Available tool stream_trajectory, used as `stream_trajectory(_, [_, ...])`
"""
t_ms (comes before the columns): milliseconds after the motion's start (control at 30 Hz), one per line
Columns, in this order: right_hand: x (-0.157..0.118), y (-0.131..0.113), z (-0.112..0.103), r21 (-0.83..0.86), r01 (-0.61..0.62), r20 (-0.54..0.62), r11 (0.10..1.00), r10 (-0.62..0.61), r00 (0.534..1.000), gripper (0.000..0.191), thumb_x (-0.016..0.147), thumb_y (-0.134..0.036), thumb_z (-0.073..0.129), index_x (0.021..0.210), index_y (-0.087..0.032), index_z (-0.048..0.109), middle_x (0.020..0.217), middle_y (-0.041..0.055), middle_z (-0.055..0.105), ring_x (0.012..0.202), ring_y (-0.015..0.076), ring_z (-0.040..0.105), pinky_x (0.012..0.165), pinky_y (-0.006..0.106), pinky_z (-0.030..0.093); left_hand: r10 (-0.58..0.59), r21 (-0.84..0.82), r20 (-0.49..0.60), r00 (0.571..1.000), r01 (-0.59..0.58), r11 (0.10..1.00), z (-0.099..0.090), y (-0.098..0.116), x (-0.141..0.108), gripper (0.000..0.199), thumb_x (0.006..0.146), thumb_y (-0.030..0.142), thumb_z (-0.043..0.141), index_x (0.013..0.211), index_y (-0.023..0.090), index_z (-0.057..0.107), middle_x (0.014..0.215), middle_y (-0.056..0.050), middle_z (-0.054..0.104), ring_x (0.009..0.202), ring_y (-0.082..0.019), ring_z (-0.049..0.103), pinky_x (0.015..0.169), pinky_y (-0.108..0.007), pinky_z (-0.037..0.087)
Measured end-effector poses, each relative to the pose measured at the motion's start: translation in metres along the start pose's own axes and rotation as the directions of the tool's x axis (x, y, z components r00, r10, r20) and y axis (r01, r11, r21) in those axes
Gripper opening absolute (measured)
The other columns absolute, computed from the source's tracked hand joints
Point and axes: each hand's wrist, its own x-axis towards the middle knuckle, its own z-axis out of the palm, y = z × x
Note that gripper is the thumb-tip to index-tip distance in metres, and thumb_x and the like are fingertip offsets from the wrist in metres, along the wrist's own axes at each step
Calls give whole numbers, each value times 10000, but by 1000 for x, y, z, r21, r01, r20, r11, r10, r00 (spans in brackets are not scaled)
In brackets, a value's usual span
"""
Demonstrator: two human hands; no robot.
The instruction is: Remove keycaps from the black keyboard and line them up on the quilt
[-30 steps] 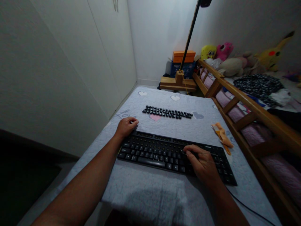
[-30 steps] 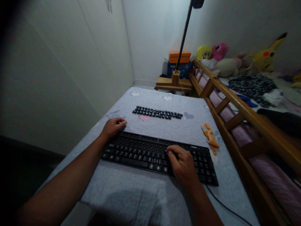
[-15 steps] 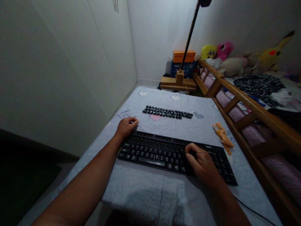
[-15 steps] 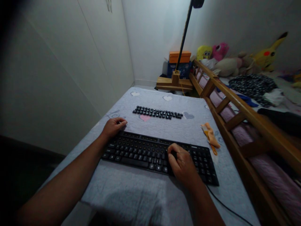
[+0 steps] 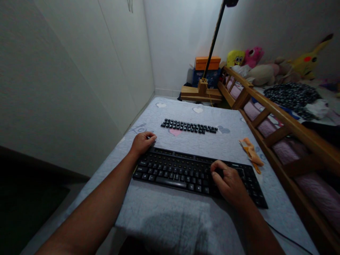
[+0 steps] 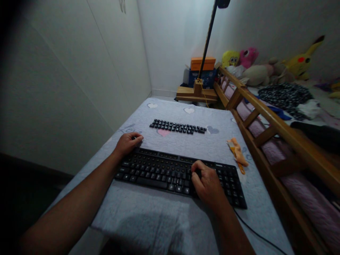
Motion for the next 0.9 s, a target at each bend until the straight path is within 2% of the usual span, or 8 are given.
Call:
stream_trajectory(133, [3, 1, -1, 11, 15, 11, 1000, -15, 1000, 92, 792, -211, 433, 755, -205, 517, 616, -30, 513, 574, 149, 507, 579, 260, 364, -4, -3, 2, 1000, 4, 1000, 0, 0, 0, 365, 754, 467, 554, 820, 152, 725, 730, -39, 712, 632, -166, 596, 605, -262, 438])
stream_trajectory(367, [12, 3, -2, -9, -34, 22, 999, 34, 999, 75, 765, -215, 443, 773, -210, 518, 545, -61, 461, 505, 135, 464, 540, 254, 331, -9, 2, -12, 1000, 9, 1000, 0, 1, 0, 369, 731, 474, 563, 802, 152, 729, 767, -49, 721, 647, -172, 603, 632, -273, 444])
stream_trajectory(667, [15, -5, -3, -38, -24, 52, 999, 26, 998, 72, 787, -218, 447, 753, -211, 511, 547, -54, 461, 528, 140, 473, 556, 257, 325, -14, -18, 0, 1000, 14, 1000, 0, 3, -1, 358, 737, 465, 557, 794, 151, 719, 709, -41, 704, 652, -179, 605, 612, -271, 448])
stream_trajectory(900, [14, -3, -1, -31, -56, 18, 998, 57, 998, 82, 780, -232, 444, 748, -212, 517, 524, -60, 435, 512, 142, 467, 556, 261, 326, 0, 9, -5, 1000, 0, 1000, 0, 1, 0, 353, 748, 462, 550, 810, 162, 727, 734, -30, 711, 665, -175, 615, 628, -266, 454])
